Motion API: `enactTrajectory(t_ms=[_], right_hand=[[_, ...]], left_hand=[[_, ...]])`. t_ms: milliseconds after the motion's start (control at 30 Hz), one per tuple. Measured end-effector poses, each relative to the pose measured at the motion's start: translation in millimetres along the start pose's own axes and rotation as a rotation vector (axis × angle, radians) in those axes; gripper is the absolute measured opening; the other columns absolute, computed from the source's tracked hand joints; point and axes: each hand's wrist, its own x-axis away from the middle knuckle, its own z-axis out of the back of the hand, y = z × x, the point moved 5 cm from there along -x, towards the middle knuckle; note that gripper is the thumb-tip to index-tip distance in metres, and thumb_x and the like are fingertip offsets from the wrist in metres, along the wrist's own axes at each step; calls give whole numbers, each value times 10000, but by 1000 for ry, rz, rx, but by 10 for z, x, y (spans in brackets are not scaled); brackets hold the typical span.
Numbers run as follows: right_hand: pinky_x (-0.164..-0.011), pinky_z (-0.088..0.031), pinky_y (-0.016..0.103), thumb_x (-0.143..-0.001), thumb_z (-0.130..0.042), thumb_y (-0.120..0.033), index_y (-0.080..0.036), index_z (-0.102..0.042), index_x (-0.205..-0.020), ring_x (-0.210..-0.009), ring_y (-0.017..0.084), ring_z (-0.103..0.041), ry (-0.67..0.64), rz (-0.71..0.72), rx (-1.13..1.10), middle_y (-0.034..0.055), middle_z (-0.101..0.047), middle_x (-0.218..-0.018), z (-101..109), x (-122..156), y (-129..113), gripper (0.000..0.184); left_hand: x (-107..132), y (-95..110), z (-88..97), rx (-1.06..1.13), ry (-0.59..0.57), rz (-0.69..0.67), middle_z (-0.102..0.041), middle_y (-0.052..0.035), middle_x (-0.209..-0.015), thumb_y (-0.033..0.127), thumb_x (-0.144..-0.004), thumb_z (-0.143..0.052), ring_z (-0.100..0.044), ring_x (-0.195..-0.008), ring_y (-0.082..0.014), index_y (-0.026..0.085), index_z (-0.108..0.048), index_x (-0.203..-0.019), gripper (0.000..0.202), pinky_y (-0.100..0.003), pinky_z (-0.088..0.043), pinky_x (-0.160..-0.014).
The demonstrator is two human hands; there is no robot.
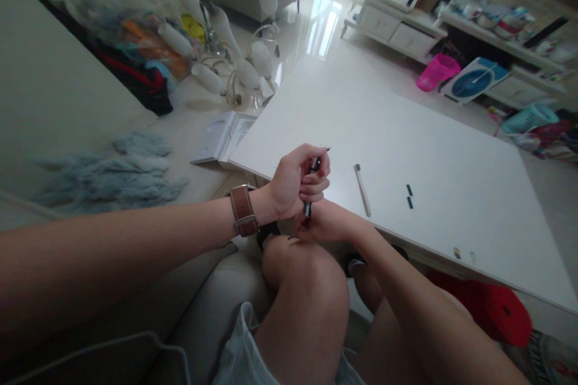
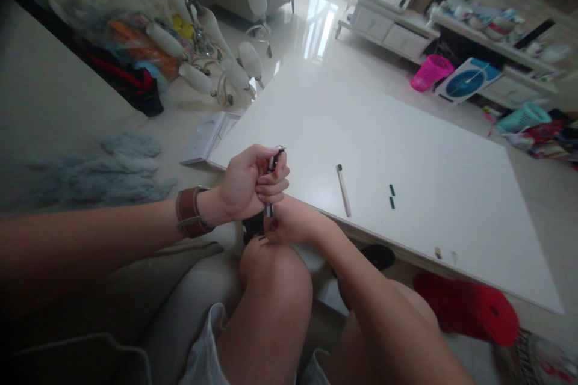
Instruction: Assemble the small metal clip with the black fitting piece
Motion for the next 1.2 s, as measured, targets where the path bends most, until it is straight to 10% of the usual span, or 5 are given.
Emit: enactTrajectory(t_ms=[167, 367, 567, 1200], right_hand=[[-624, -418, 230, -753, -679, -148, -160, -753, -784, -643, 114, -566, -155, 119, -133, 0, -698, -720, -66, 10, -101, 82], [-575, -379, 235, -712, -676, -128, -143, -709, -749, -610, 110, -508, 34, -8, -13, 3, -649, -684, 15, 3, 37, 52], [-611, -411, 222, -746, -673, -147, -162, -754, -780, -632, 106, -561, -139, 141, -149, -10, -683, -701, -84, -3, -28, 89], [-618, -428, 229, -738, -659, -100, -154, -743, -749, -640, 119, -580, -38, 107, -97, 4, -704, -709, 4, 15, 2, 100]], left_hand=[[1, -1, 0, 18, 0, 13, -231, 87, -456, 288, -795, -565, -197, -342, -37, 161, -482, -569, 273, -135, -151, -341], [7, 5, -9, 8, 19, 13, -235, 88, -450, 290, -789, -573, -196, -338, -38, 165, -469, -563, 279, -137, -152, -338], [2, 2, -10, 0, -5, 14, -221, 90, -457, 295, -798, -566, -180, -348, -37, 161, -478, -560, 287, -135, -149, -341], [-1, 2, -3, -8, -10, 3, -215, 86, -465, 292, -806, -552, -176, -356, -38, 159, -484, -560, 288, -135, -144, -346]])
